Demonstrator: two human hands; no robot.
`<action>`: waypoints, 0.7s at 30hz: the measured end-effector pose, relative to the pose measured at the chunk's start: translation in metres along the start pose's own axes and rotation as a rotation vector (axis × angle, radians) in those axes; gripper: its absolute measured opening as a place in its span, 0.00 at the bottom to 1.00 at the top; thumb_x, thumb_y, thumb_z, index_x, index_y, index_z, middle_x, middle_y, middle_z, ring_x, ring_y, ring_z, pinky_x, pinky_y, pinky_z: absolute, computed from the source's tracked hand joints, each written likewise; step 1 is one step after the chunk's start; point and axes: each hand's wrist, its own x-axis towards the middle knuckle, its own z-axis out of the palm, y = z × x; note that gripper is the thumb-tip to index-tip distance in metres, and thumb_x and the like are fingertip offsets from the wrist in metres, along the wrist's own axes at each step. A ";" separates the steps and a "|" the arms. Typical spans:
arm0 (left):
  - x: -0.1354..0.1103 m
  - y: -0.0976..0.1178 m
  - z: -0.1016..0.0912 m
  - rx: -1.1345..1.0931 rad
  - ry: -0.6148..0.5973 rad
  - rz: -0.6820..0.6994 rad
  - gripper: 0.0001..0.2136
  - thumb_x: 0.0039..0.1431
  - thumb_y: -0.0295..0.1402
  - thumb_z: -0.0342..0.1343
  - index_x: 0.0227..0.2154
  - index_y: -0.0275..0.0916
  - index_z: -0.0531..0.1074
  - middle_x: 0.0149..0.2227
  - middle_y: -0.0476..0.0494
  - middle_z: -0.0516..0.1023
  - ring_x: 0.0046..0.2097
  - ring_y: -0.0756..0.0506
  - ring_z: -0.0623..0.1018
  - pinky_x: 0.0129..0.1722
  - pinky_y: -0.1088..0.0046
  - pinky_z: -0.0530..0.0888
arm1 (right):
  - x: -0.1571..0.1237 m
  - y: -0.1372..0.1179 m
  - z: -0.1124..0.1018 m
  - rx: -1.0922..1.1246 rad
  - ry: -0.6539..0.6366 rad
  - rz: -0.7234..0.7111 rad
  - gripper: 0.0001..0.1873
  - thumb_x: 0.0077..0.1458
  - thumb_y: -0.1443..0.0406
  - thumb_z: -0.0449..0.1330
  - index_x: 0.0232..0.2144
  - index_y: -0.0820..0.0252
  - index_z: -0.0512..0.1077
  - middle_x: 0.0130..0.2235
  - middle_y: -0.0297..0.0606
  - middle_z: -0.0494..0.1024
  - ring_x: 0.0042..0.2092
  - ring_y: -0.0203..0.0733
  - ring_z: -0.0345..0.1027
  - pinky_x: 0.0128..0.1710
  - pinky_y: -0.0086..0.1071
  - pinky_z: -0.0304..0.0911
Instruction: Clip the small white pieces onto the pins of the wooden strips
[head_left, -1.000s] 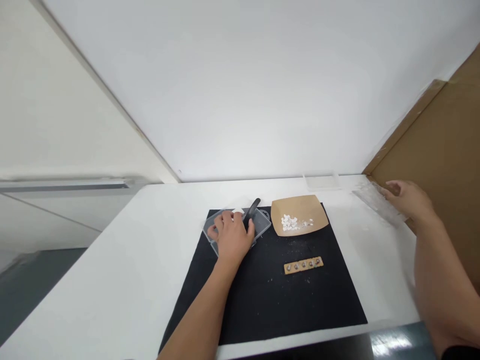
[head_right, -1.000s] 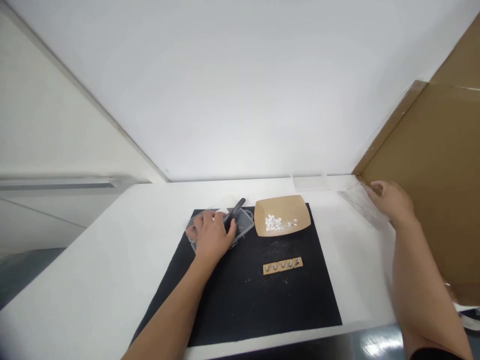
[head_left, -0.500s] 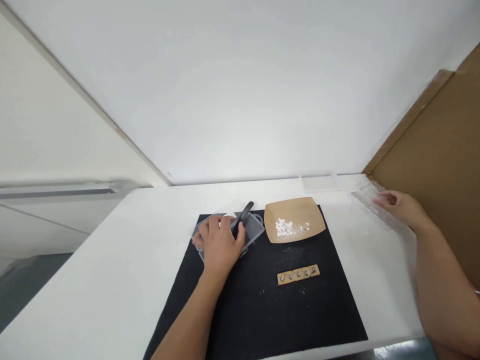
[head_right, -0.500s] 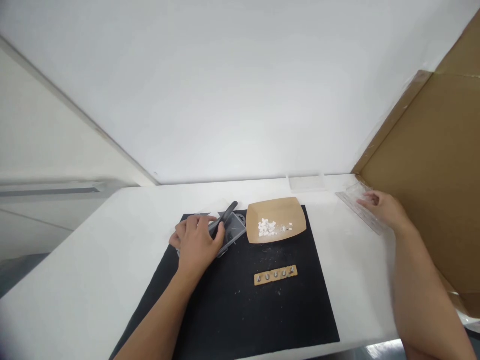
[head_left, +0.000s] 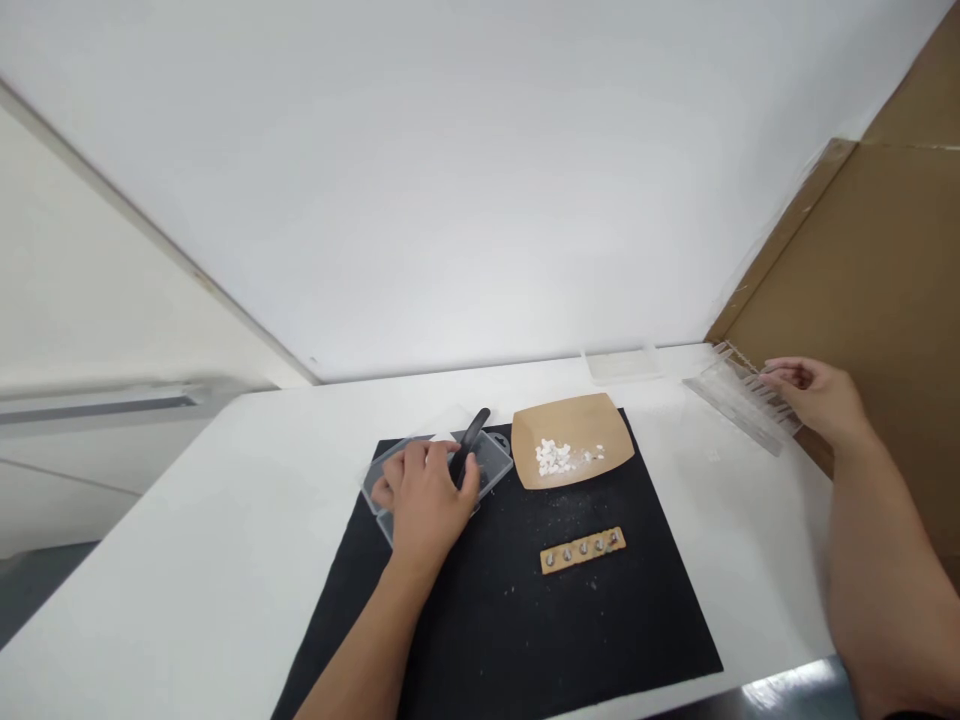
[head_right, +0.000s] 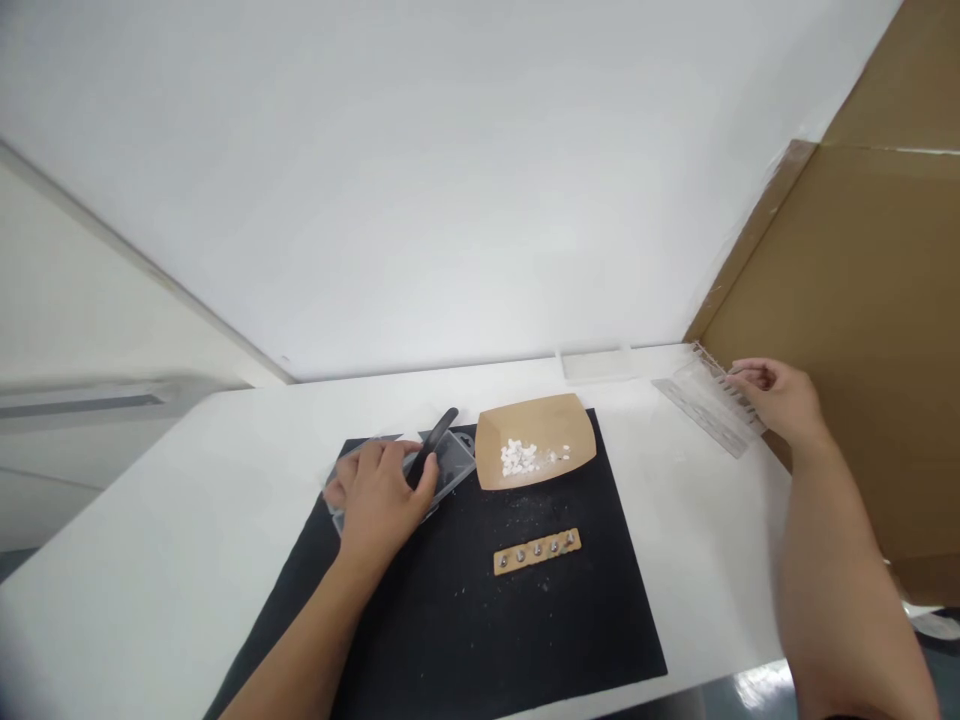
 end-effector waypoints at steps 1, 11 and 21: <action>0.000 0.000 0.000 -0.004 0.004 0.004 0.15 0.66 0.44 0.53 0.46 0.41 0.76 0.51 0.32 0.75 0.58 0.26 0.68 0.56 0.45 0.66 | 0.000 0.001 -0.004 0.014 -0.025 0.014 0.20 0.61 0.57 0.68 0.52 0.60 0.80 0.43 0.47 0.85 0.39 0.38 0.75 0.40 0.33 0.67; -0.001 0.000 -0.001 -0.004 -0.009 0.016 0.16 0.66 0.44 0.52 0.47 0.40 0.76 0.52 0.32 0.76 0.59 0.26 0.68 0.55 0.46 0.67 | 0.002 0.010 -0.014 -0.092 -0.166 0.076 0.11 0.62 0.59 0.66 0.45 0.53 0.83 0.46 0.45 0.86 0.43 0.46 0.75 0.45 0.40 0.64; -0.001 0.003 -0.004 -0.004 -0.001 0.017 0.18 0.67 0.44 0.51 0.47 0.38 0.77 0.51 0.32 0.76 0.59 0.26 0.68 0.58 0.45 0.66 | 0.002 0.008 -0.005 -0.151 -0.179 0.018 0.08 0.63 0.62 0.64 0.41 0.54 0.84 0.43 0.43 0.87 0.40 0.44 0.75 0.44 0.38 0.63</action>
